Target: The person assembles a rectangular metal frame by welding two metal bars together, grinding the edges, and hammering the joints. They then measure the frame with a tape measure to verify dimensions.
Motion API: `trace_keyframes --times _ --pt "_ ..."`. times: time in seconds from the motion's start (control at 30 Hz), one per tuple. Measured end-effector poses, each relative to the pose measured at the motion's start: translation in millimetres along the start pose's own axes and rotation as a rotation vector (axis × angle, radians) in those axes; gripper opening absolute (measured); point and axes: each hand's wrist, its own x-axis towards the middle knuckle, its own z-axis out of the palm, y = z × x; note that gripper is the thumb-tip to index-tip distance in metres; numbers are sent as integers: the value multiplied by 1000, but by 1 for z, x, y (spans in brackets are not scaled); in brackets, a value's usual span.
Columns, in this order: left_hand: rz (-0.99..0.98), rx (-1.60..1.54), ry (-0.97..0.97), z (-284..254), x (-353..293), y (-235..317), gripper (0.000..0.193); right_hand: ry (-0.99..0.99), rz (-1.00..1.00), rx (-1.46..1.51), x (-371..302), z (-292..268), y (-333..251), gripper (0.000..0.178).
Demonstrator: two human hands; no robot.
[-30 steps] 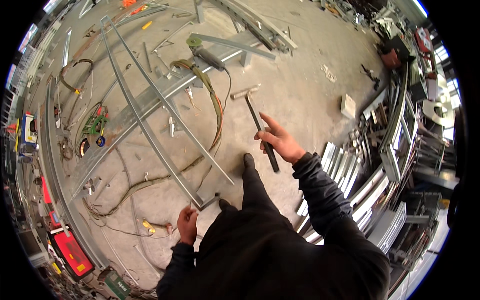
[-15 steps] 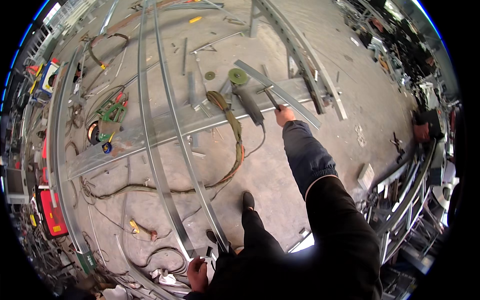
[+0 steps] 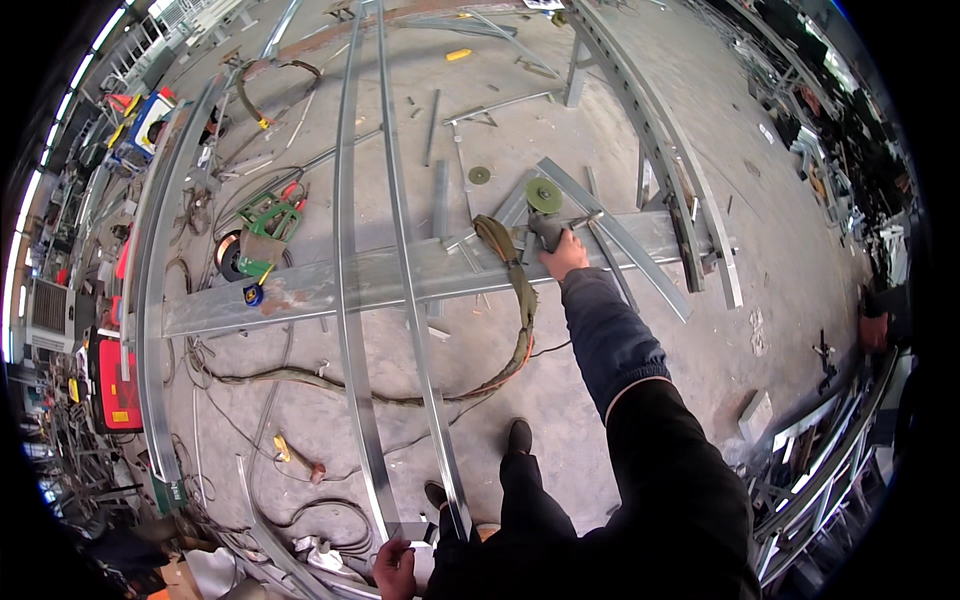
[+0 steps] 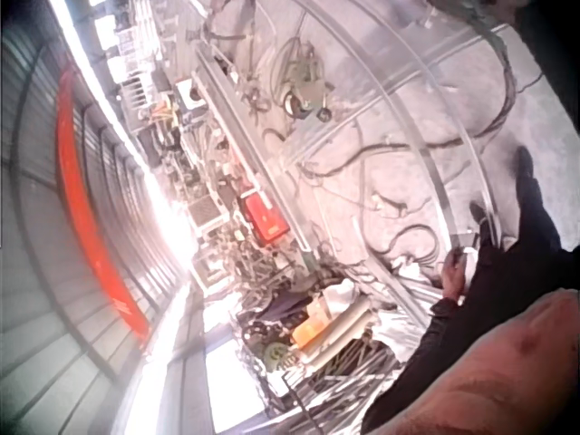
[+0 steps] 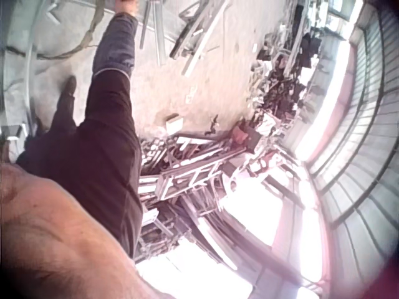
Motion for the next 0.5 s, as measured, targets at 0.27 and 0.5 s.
trace_keyframes --times 0.27,0.5 --pt "154 -125 -102 -57 26 -2 36 9 -139 163 -115 -69 19 66" --pt "386 -59 -737 -97 93 11 45 6 67 392 -440 -117 71 83"
